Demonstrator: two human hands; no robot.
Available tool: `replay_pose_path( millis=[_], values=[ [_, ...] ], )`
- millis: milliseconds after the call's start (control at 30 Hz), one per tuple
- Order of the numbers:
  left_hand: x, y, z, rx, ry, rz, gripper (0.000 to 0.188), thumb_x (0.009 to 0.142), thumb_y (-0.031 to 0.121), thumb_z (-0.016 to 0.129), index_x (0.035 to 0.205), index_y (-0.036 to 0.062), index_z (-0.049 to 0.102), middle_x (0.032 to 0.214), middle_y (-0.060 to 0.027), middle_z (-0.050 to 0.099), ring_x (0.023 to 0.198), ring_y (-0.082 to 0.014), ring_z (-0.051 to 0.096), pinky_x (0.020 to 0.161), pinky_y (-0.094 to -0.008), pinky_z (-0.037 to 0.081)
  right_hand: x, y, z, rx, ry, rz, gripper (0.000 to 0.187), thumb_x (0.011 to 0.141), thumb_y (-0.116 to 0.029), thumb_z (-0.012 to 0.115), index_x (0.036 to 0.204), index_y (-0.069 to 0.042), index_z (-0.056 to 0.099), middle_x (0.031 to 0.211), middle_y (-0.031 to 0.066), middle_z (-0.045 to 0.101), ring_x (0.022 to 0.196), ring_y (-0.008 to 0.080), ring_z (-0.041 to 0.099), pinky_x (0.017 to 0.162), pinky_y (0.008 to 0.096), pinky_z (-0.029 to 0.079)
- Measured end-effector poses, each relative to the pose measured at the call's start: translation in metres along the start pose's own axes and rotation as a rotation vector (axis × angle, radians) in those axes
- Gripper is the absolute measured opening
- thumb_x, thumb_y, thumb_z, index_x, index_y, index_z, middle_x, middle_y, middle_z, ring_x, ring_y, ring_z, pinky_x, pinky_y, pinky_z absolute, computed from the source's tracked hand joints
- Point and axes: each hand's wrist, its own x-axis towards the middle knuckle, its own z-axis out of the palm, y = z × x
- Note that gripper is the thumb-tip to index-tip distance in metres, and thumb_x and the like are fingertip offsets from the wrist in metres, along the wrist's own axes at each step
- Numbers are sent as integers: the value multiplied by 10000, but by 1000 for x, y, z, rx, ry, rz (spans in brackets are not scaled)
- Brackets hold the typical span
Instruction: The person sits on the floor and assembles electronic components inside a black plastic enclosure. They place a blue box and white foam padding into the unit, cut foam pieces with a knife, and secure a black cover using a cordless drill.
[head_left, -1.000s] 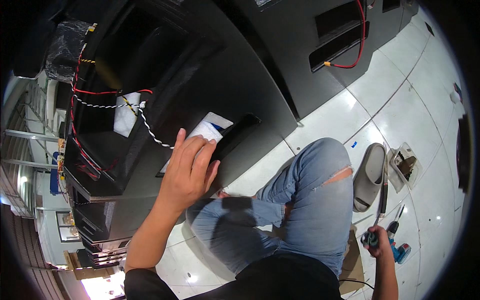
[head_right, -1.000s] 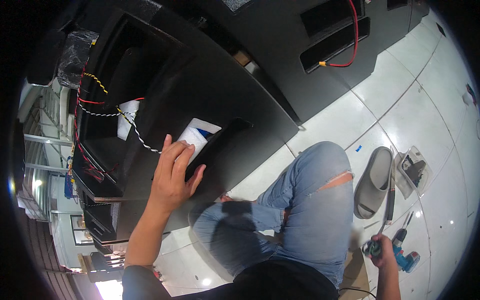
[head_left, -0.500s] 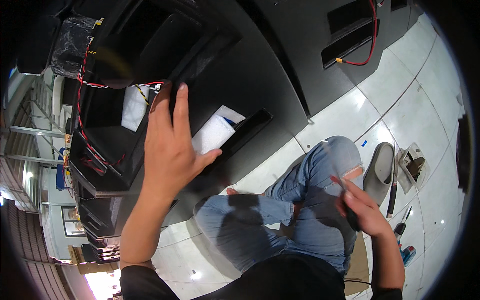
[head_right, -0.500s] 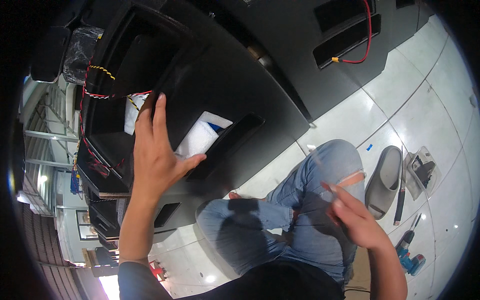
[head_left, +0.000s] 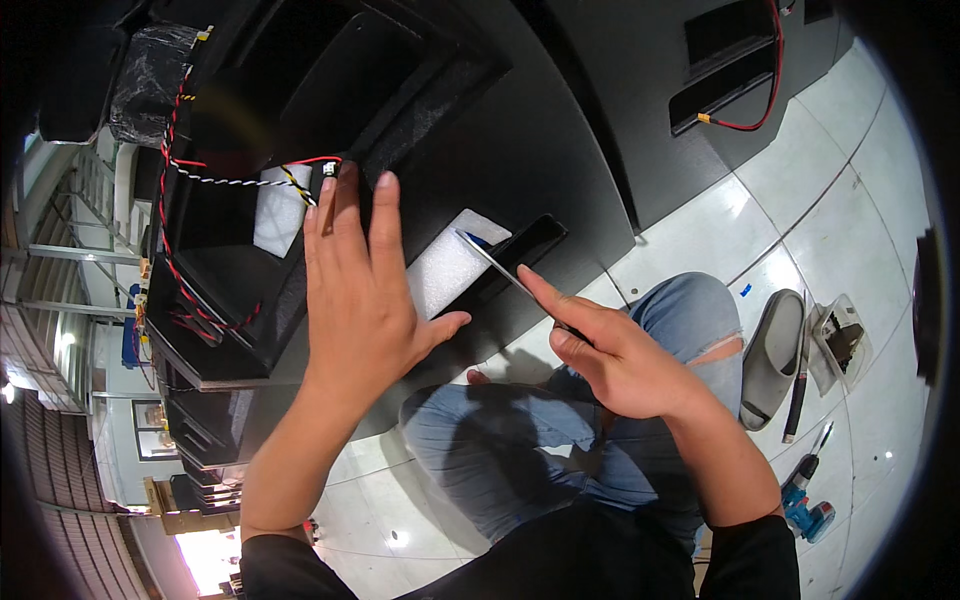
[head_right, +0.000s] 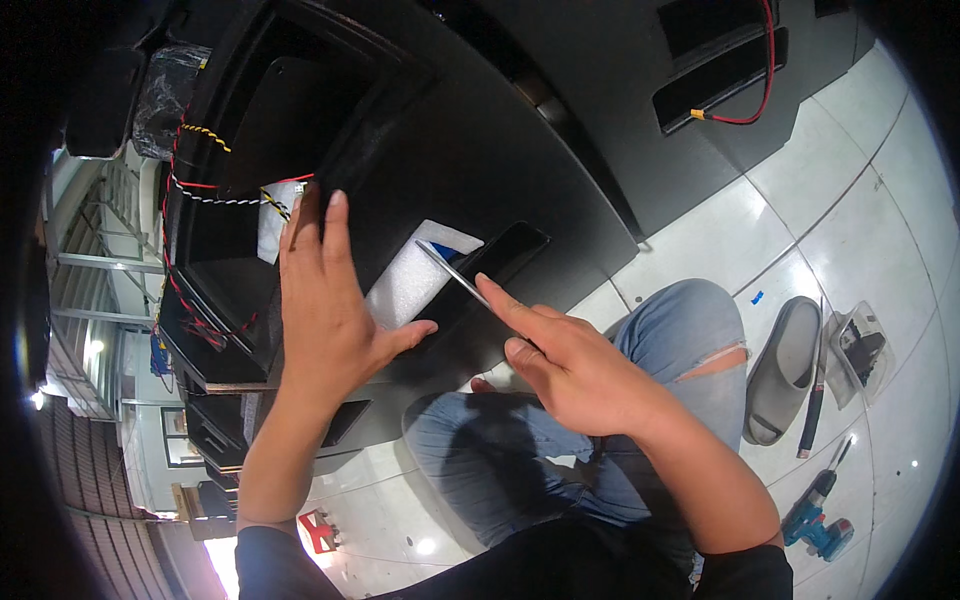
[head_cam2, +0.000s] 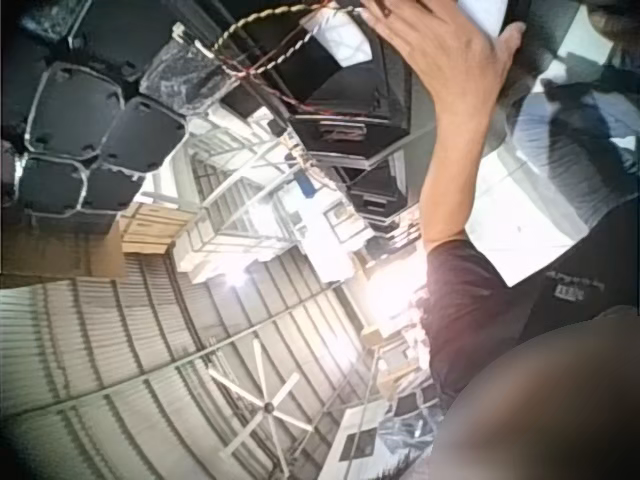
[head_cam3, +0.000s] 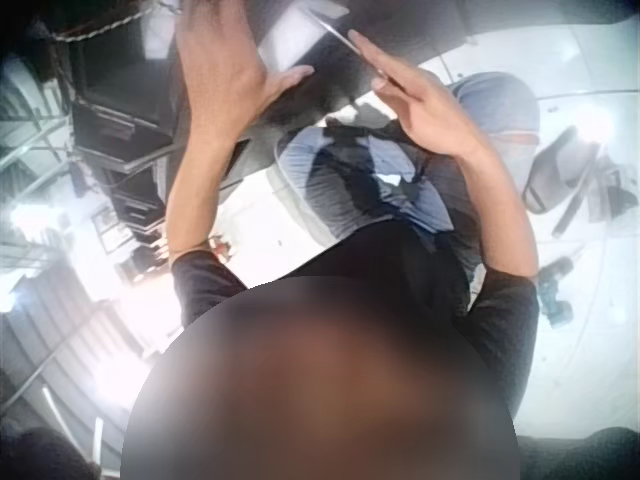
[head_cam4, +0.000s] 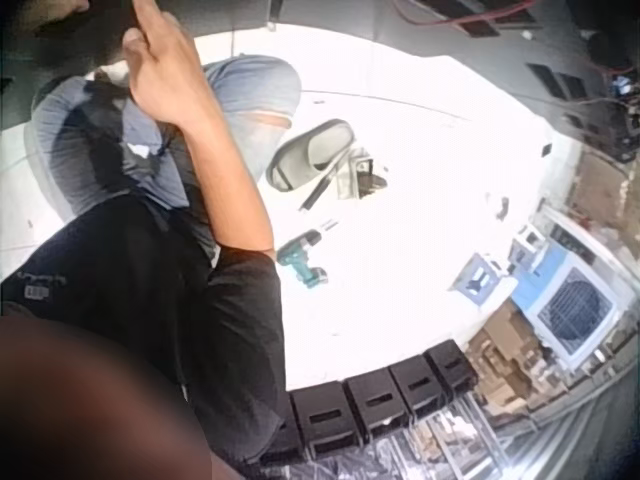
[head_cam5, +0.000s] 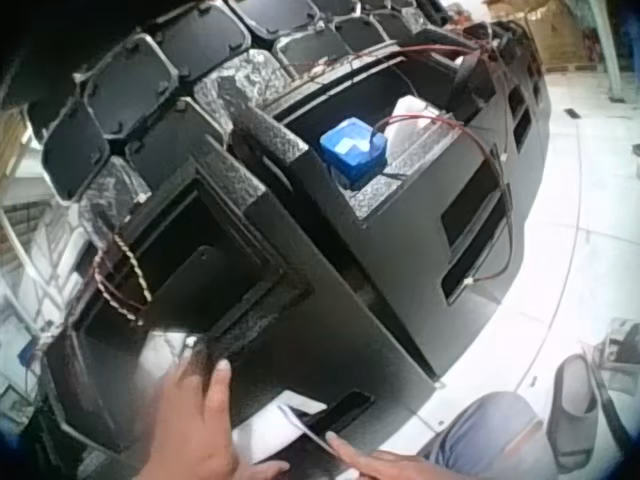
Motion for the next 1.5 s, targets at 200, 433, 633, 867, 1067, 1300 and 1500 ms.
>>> replay_pose_path(
  millis=[200, 433, 633, 867, 1067, 1300, 1500],
  values=[
    [7, 7, 7, 141, -4, -115, 1394, 507, 500, 970, 1585, -20, 256, 1494, -368, 374, 1440, -481, 350, 1178, -577, 291, 8, -2, 2, -154, 81, -36, 576, 1048, -121, 516, 1607, -153, 384, 853, 132, 551, 732, 232, 527, 767, 351, 471],
    [2, -8, -13, -86, -78, -81, 1153, 603, 172, 955, 1547, -13, 319, 1517, -326, 360, 1416, -492, 389, 1154, -523, 364, 21, -12, -5, 76, -17, 30, 541, 1060, -166, 494, 1592, -121, 406, 675, 108, 533, 599, 193, 532, 649, 346, 459],
    [-13, -40, -32, 1, -292, -273, 1082, 671, 169, 913, 1562, 15, 317, 1546, -261, 387, 1434, -515, 379, 1179, -569, 342, 21, -10, 1, 228, -15, 139, 511, 1064, -179, 495, 1569, -114, 449, 653, 96, 529, 589, 142, 516, 618, 325, 438],
    [2, -21, 2, -14, -41, -150, 1428, 431, 500, 984, 1622, 138, 284, 1576, -349, 285, 1431, -508, 368, 1103, -641, 346, 33, -3, 13, 192, 55, 37, 519, 1043, -142, 518, 1558, -131, 462, 666, 102, 484, 620, 132, 437, 625, 304, 412],
    [5, -19, 3, 37, -27, -136, 1493, 355, 488, 987, 1635, 184, 280, 1580, -338, 307, 1392, -485, 408, 1070, -571, 386, 47, 1, 27, 218, 66, 46, 518, 1082, -173, 507, 1591, -139, 418, 675, -51, 444, 559, 43, 433, 546, 223, 429],
    [2, -21, 9, 27, -2, -108, 1291, 473, 380, 950, 1611, 285, 349, 1536, -316, 340, 1331, -462, 415, 988, -568, 392, 59, -20, 24, 287, -6, 187, 521, 1065, -137, 512, 1580, -119, 433, 677, -41, 480, 572, 47, 437, 556, 242, 409],
    [2, -23, 10, 2, 42, -110, 1167, 539, 342, 908, 1587, 297, 397, 1470, -277, 403, 1292, -434, 442, 962, -547, 402, 81, -27, 8, 384, -92, 262, 503, 1064, -147, 534, 1554, -67, 456, 656, -35, 479, 530, 61, 467, 514, 241, 418]
  ],
)
